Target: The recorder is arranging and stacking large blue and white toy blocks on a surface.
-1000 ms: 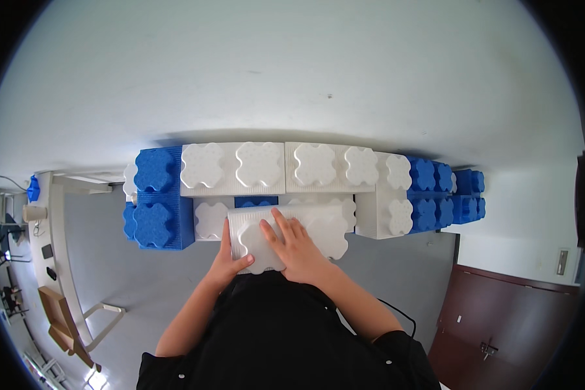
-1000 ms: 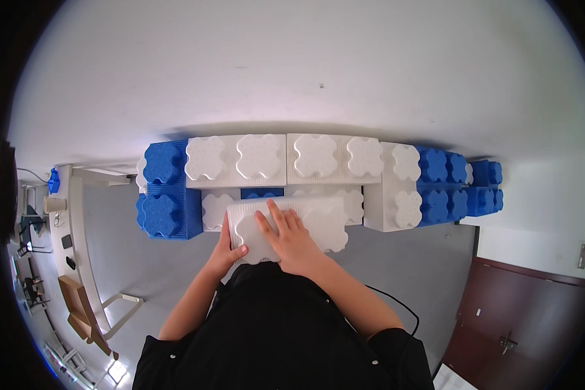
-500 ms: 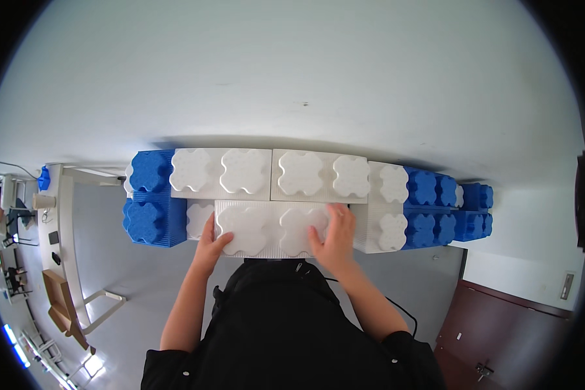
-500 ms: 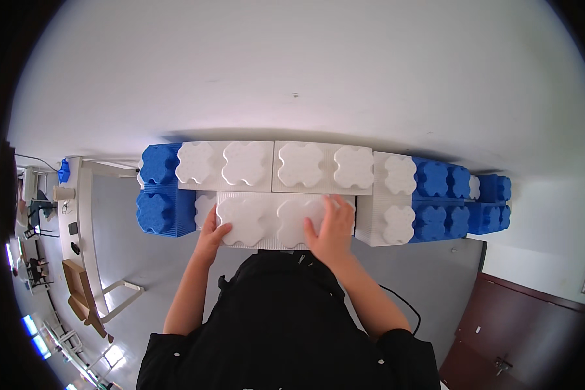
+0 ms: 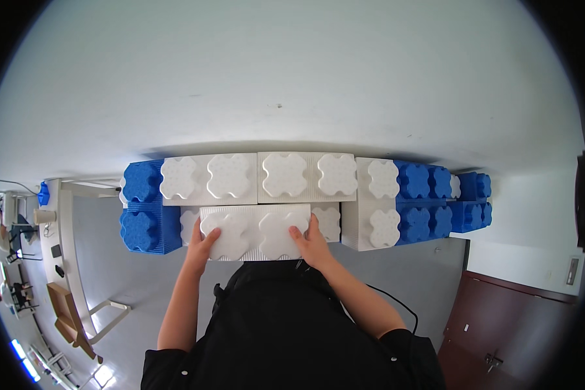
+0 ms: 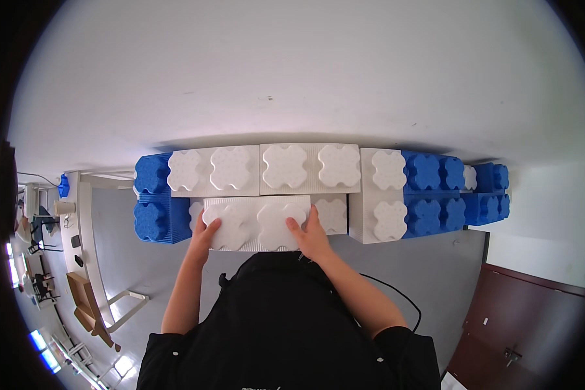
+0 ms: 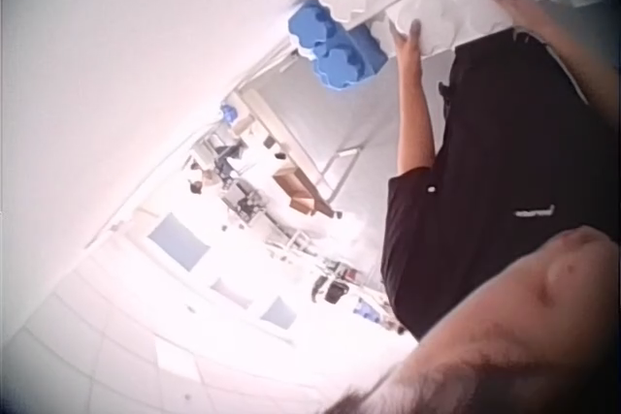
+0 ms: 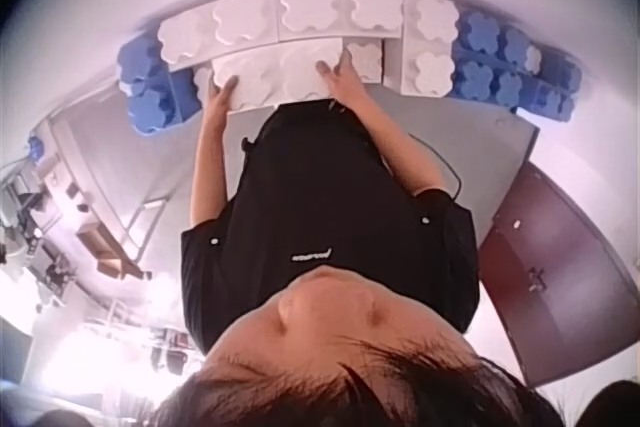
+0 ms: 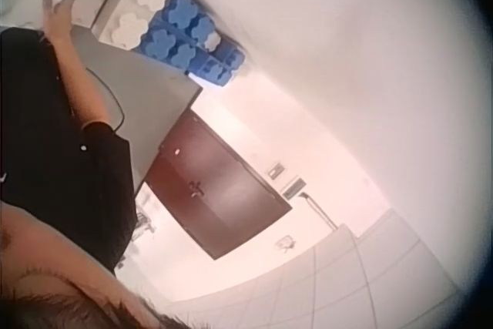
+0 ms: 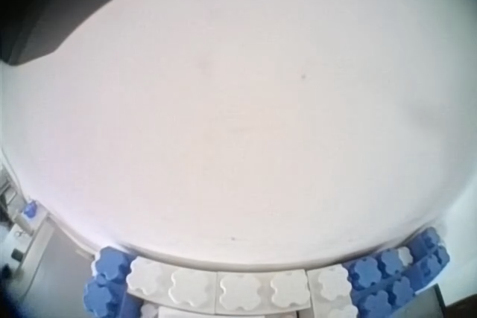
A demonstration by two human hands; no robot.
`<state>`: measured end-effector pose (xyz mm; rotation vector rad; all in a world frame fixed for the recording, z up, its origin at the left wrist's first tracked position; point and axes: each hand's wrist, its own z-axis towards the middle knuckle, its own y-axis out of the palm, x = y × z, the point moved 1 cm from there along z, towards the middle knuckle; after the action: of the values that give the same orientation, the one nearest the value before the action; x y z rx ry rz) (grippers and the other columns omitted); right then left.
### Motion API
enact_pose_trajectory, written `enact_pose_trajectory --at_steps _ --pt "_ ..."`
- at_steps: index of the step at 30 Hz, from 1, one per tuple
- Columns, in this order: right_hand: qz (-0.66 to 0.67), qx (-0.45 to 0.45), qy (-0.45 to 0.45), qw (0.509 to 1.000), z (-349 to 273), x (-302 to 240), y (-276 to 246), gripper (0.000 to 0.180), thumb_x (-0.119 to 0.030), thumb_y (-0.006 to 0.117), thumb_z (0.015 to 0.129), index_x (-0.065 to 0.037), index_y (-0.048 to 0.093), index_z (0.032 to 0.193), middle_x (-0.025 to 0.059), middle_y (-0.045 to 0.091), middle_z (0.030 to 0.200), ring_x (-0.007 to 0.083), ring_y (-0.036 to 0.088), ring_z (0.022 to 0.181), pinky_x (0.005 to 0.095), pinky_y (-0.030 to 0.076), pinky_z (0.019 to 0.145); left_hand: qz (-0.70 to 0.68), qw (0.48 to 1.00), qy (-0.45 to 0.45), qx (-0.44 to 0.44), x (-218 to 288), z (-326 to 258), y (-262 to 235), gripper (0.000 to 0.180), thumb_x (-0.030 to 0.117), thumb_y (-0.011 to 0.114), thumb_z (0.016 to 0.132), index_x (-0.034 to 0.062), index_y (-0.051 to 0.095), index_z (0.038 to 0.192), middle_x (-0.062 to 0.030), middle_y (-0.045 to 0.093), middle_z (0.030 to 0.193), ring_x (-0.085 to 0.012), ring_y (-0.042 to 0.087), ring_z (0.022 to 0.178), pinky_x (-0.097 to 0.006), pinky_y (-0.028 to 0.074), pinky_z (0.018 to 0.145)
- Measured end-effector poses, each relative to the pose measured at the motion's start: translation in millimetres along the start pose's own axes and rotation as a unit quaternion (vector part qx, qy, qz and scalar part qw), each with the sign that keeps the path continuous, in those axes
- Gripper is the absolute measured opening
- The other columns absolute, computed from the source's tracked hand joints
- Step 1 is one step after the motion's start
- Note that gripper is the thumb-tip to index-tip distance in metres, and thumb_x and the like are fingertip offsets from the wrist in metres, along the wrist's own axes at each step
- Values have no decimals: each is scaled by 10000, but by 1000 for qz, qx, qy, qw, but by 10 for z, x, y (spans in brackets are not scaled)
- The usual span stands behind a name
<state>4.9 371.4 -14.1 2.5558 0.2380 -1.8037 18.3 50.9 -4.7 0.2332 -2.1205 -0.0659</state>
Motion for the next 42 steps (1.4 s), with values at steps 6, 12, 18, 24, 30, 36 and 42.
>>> enact_pose_trajectory --at_steps 6,12,18,24,30,36,42 --pt "-95 -9 80 992 8 -107 -120 733 -382 661 1048 59 319 1523 209 619 1385 276 628 1236 374 476 1070 41 999 -11 27 -26 37 68 846 324 767 973 31 297 1613 -172 586 1437 -260 609 1285 -382 513 1061" --pt "-38 -14 60 997 51 124 -178 723 -402 649 1055 33 332 1537 203 631 1376 243 627 1226 366 496 1042 69 997 -17 35 -17 18 133 913 389 771 967 17 254 1621 -191 582 1432 -271 620 1264 -375 518 1045" --pt "-4 -5 77 997 180 326 -237 686 -377 664 1051 16 369 1530 187 630 1378 240 630 1210 366 500 1041 104 994 -19 30 -19 139 118 947 420 770 963 -17 240 1614 -211 575 1432 -284 606 1281 -382 504 1056" --pt "48 10 108 993 132 101 -147 669 -359 675 1046 26 391 1514 182 624 1386 239 633 1203 359 506 1038 109 994 7 6 6 121 112 918 443 755 969 -22 266 1591 -214 570 1438 -285 597 1290 -382 492 1069" --pt "-87 110 90 986 188 80 -31 697 -469 643 1032 76 465 1428 256 700 1248 337 698 1144 410 537 975 141 986 12 88 78 181 235 803 424 805 919 -48 456 1467 -231 643 1333 -289 657 1202 -393 529 1015" --pt "-205 147 56 966 146 -38 115 699 -531 611 1019 78 532 1353 316 713 1167 473 700 1088 483 543 931 173 978 -30 116 16 262 155 841 473 852 857 -85 515 1389 -238 680 1263 -299 695 1133 -386 562 959" --pt "-246 176 55 952 177 52 105 701 -524 620 1026 76 545 1379 269 737 1148 371 735 1063 425 551 923 183 974 -76 114 20 269 234 857 479 867 843 -85 514 1383 -236 683 1261 -308 699 1126 -398 567 955"
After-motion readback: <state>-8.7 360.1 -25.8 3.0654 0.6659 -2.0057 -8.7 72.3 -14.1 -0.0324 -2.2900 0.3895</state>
